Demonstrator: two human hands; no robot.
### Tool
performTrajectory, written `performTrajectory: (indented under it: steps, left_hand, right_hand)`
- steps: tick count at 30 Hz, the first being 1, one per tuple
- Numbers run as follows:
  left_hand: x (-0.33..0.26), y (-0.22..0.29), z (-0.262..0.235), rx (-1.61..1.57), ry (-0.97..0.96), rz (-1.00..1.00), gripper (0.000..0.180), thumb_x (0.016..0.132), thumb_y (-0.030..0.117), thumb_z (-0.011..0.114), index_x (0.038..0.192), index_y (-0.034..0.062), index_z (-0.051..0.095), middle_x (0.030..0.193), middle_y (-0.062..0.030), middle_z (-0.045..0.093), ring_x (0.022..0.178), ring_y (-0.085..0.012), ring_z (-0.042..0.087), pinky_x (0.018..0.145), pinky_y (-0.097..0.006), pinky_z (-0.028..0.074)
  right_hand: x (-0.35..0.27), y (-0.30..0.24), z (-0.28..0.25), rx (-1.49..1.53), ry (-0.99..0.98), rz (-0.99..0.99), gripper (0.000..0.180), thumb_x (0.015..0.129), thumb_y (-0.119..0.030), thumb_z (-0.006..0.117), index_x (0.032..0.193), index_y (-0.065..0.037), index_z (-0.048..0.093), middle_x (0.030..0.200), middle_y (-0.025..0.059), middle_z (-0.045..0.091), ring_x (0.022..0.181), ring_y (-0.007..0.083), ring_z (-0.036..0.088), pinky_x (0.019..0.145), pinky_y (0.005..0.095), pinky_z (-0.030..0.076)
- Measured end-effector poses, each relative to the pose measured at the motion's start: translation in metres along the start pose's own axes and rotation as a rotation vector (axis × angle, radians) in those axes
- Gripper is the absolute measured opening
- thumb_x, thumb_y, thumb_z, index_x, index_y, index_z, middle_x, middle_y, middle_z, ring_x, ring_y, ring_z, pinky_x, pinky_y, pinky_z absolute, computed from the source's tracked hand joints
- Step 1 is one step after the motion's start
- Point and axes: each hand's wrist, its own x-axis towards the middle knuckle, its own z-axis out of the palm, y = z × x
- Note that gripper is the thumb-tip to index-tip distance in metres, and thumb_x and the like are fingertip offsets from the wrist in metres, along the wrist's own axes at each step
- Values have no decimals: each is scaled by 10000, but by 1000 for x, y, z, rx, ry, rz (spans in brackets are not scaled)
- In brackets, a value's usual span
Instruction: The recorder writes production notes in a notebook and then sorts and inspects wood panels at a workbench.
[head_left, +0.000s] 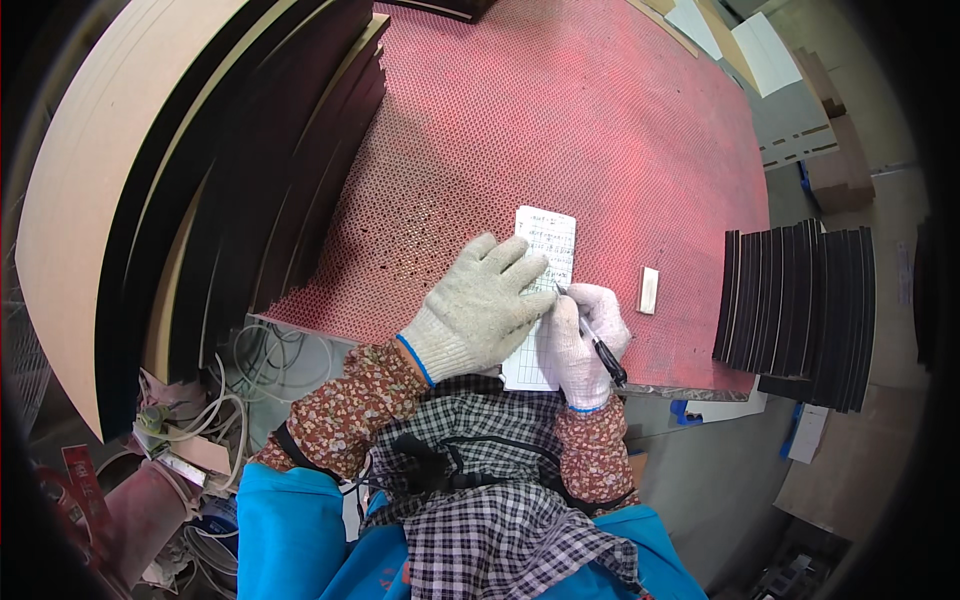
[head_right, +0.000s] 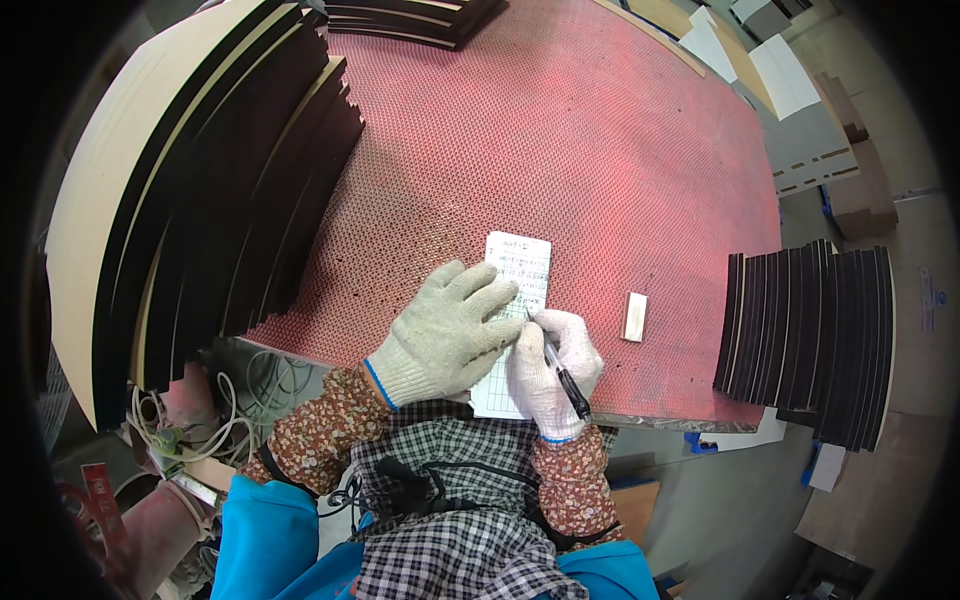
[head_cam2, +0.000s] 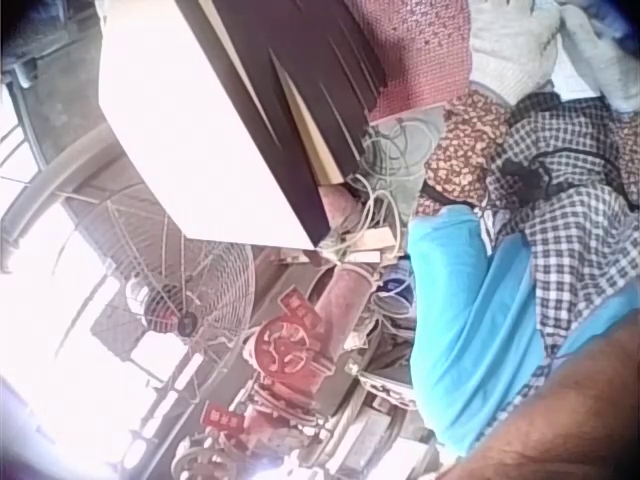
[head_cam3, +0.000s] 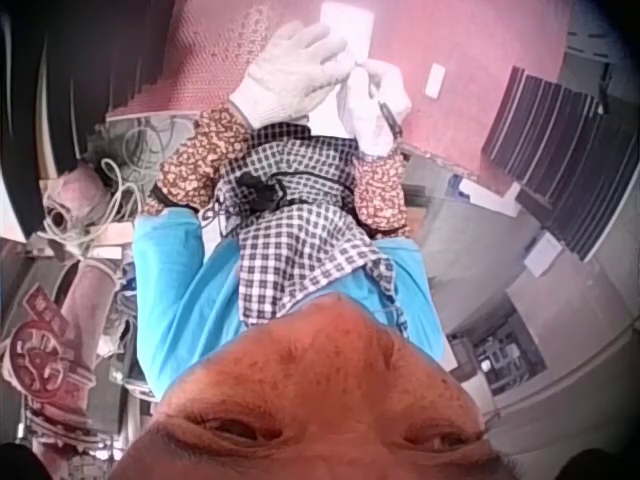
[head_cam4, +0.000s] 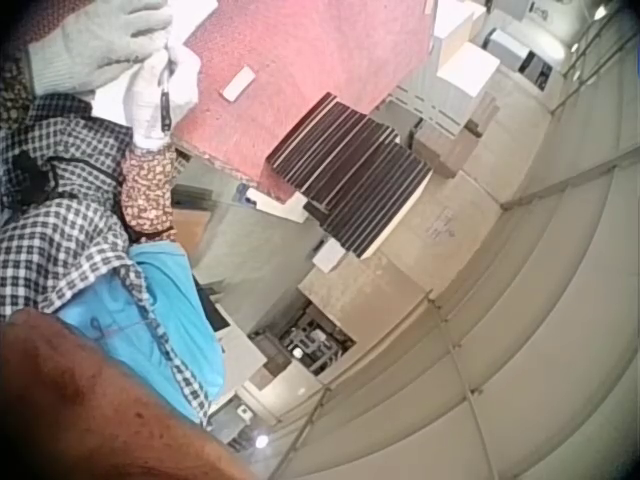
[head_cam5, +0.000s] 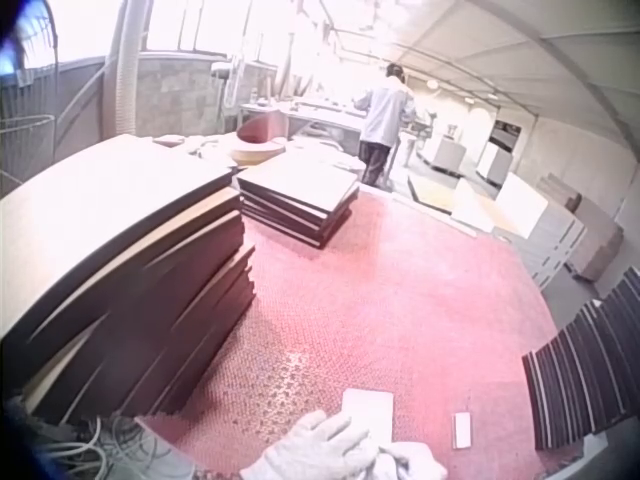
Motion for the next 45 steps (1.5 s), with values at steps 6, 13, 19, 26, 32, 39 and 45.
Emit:
performTrajectory:
  steps: [6,13,19,26,32,39,45]
  left_hand:
    - [0,0,0,-12,-14,-6,363,856,261,739,1201,150,762,1305,-87,636,1290,-304,558,1088,-503,429]
    - [-1,0,2,-10,-2,-4,372,854,260,736,1208,150,764,1307,-93,637,1294,-309,556,1085,-496,430]
    - [0,0,0,-15,3,4,362,846,256,736,1190,148,767,1278,-88,639,1266,-300,563,1067,-497,436]
    - [0,-1,1,-19,19,9,357,845,239,735,1187,139,765,1260,-80,636,1241,-290,567,1034,-475,450]
    - [0,-1,1,-17,9,9,366,840,230,736,1192,133,764,1256,-83,635,1236,-292,569,1018,-475,454]
    - [-1,-2,2,-16,32,20,367,849,231,728,1200,131,763,1273,-91,634,1261,-302,567,1035,-494,449]
    - [-1,-1,2,-16,32,14,370,852,231,727,1207,133,762,1290,-91,633,1288,-308,562,1054,-500,441]
  right_hand:
    - [1,-5,-1,-27,-7,0,170,1005,-149,711,1088,-1,694,794,141,750,697,224,770,633,361,602]
    - [-1,3,0,30,-6,15,163,999,-144,716,1077,-2,696,794,140,749,696,223,768,631,363,601]
    - [0,0,0,-3,1,-5,155,993,-140,715,1063,-3,698,787,138,746,689,221,766,625,361,600]
    - [1,-4,0,-5,3,-1,151,986,-133,717,1062,-4,696,769,133,741,668,213,760,611,353,597]
    - [2,-8,-1,-18,-4,14,153,988,-134,719,1062,-2,693,777,137,742,685,209,766,618,356,600]
    - [2,-5,-1,-8,-7,4,150,995,-135,714,1064,-3,694,781,138,743,691,217,769,627,357,602]
    - [2,-8,-1,-23,-3,0,153,997,-138,711,1064,0,694,790,143,747,701,214,770,632,358,603]
